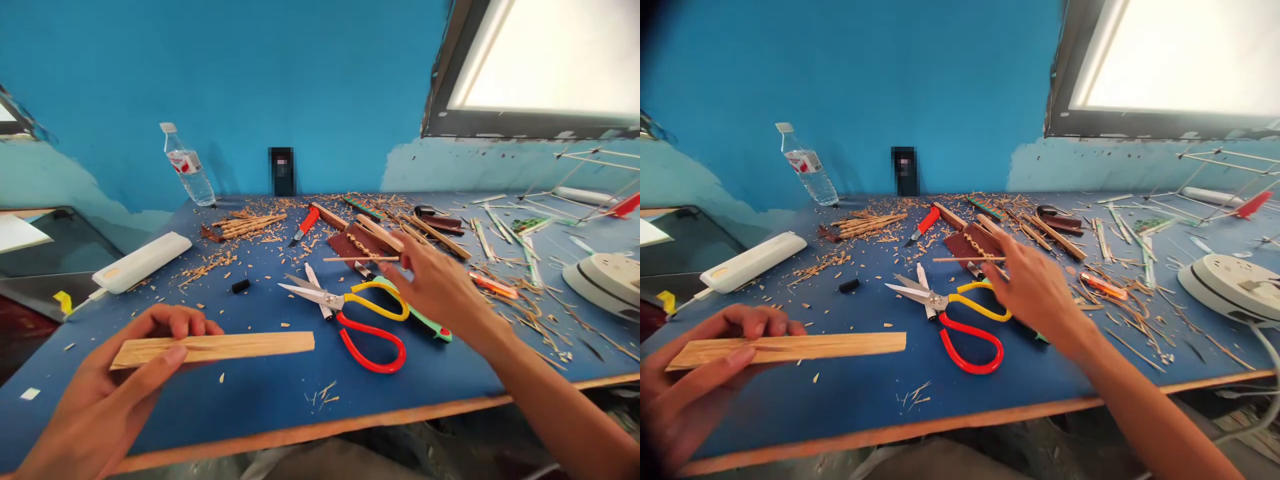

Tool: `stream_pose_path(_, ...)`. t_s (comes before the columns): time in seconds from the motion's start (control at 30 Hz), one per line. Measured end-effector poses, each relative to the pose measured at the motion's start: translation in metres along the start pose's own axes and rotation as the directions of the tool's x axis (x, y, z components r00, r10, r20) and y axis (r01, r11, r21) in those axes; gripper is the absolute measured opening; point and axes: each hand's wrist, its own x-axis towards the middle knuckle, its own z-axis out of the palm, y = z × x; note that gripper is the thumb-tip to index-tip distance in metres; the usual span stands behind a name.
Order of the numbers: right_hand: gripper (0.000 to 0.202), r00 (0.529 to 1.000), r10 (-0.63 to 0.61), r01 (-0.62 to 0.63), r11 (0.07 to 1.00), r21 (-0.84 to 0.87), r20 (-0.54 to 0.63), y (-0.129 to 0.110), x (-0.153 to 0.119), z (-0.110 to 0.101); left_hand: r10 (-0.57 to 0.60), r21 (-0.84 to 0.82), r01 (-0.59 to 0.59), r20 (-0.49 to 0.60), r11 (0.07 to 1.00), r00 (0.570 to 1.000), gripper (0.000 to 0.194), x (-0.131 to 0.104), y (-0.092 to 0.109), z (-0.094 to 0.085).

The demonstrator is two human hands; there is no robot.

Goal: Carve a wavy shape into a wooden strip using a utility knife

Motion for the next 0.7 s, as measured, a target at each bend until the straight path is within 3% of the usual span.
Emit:
stream_pose_path(0.07,0.042,0.968,-0.249,0.239,0.948,0.211,0.020,-0.026,-0.016,-0.003,-0.167,-0.216,0.170,0.035,0.961,0.985,0.019,0.006,0.002,0.006)
stream_pose_path(0.1,0.046,0.928,-0.364,0.326,0.899,0.293,0.084,-0.039,-0.021,-0.006,-0.209,-0.293,0.221,0.072,0.930,0.975,0.018,0.009,0.005,0.010)
stream_pose_path(0.2,0.070,0.852,-0.500,0.414,0.825,0.385,0.155,-0.063,-0.025,-0.009,-0.181,-0.382,0.233,0.165,0.894,0.969,0.018,0.021,0.018,0.028)
stream_pose_path(0.27,0.064,0.829,-0.520,0.416,0.819,0.395,0.205,-0.067,-0.022,-0.005,-0.127,-0.410,0.209,0.218,0.888,0.968,0.014,0.027,0.024,0.039)
stream_pose_path(0.37,0.034,0.836,-0.507,0.377,0.810,0.449,0.212,-0.061,-0.016,0.004,0.004,-0.442,0.134,0.297,0.887,0.955,0.011,0.031,0.025,0.048)
stream_pose_path(0.57,0.017,0.828,-0.522,0.357,0.774,0.522,0.207,-0.053,-0.020,0.008,0.196,-0.519,-0.034,0.261,0.854,0.945,0.022,0.040,0.020,0.062)
stream_pose_path(0.63,0.023,0.841,-0.517,0.377,0.771,0.513,0.159,-0.058,-0.021,0.007,0.207,-0.526,-0.034,0.274,0.850,0.939,0.022,0.044,0.021,0.067)
stream_pose_path(0.7,0.030,0.870,-0.493,0.407,0.738,0.538,0.019,-0.065,-0.018,0.007,0.195,-0.525,-0.015,0.288,0.851,0.938,0.022,0.047,0.022,0.072)
